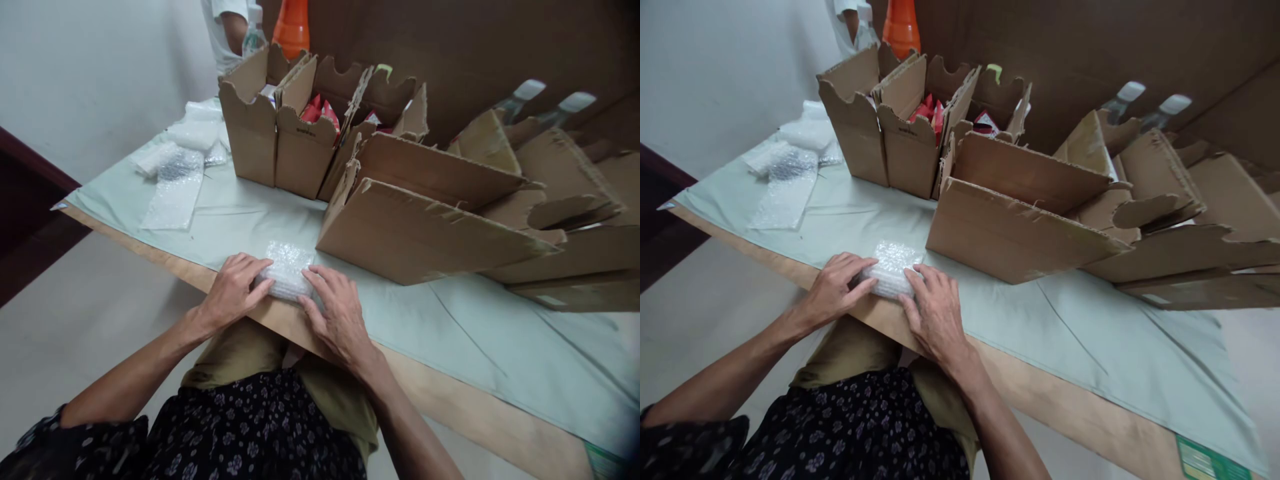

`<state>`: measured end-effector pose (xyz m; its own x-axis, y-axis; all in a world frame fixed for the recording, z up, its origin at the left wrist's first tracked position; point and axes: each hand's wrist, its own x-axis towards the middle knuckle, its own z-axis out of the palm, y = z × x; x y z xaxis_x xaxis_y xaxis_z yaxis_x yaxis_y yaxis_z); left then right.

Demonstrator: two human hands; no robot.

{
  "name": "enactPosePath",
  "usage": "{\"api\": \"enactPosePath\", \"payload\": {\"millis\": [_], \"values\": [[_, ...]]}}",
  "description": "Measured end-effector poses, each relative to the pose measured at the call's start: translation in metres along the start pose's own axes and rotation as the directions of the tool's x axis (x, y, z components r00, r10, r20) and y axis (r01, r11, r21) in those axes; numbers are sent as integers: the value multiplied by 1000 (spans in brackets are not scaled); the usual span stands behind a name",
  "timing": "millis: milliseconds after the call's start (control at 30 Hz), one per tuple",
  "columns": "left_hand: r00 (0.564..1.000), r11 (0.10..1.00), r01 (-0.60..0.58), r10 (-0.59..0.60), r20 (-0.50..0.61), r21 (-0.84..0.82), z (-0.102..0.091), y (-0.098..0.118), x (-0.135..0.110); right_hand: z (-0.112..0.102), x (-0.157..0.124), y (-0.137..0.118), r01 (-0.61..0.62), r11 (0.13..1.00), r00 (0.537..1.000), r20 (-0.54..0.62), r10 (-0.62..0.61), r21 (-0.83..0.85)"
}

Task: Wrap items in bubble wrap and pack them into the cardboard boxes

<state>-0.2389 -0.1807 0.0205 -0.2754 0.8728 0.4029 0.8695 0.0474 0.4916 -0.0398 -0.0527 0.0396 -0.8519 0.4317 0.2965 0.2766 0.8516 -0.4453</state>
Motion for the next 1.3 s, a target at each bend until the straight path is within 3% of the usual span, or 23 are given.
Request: {"api": "enactPosePath", "payload": {"millis": [133,200,267,333,400,500,600,667,733,800,867,967,1067,1133,1200,1300], "values": [[993,993,119,-118,-27,27,4,-4,17,8,10,-1,71,991,996,64,-63,-116],[974,977,198,-205,-92,-77,-1,3,13,12,17,3,49,993,994,101,-38,-107],[925,902,328,-367,-97,-282,-9,14,1,14,22,8,-32,999,998,62,34,-37],[846,715,469,-532,32,-518,-15,27,-14,12,21,9,-115,989,993,1,115,91],[781,464,546,-584,222,-698,-15,37,-24,8,16,4,-148,961,987,-21,157,235],[758,155,535,-522,391,-831,-6,48,-24,-2,4,-8,-113,911,993,35,108,396],[769,35,497,-480,421,-867,4,53,-16,-10,-10,-10,-133,880,990,24,137,456],[792,58,489,-447,415,-870,9,57,-12,-14,-20,-5,-201,830,971,-6,239,521],[817,109,486,-409,406,-867,13,60,-13,-18,-30,0,-265,720,950,45,309,641],[828,152,493,-385,408,-857,18,63,-16,-21,-39,3,-311,596,940,146,309,740],[833,214,521,-337,438,-826,22,64,-18,-27,-45,3,-337,548,933,192,305,766],[892,419,452,-220,395,-788,19,64,-7,-48,-53,6,-326,633,930,119,347,703],[991,752,131,-103,81,-646,3,69,30,-92,-59,15,-279,764,941,6,339,581],[988,913,-85,27,-149,-398,-9,75,67,-129,-62,24,-246,848,941,-95,325,469],[949,960,-208,151,-276,-187,-15,82,105,-168,-61,33,-227,908,920,-228,319,353],[926,956,-272,229,-301,-107,-10,91,144,-222,-46,44,-257,954,857,-419,300,156]]}}
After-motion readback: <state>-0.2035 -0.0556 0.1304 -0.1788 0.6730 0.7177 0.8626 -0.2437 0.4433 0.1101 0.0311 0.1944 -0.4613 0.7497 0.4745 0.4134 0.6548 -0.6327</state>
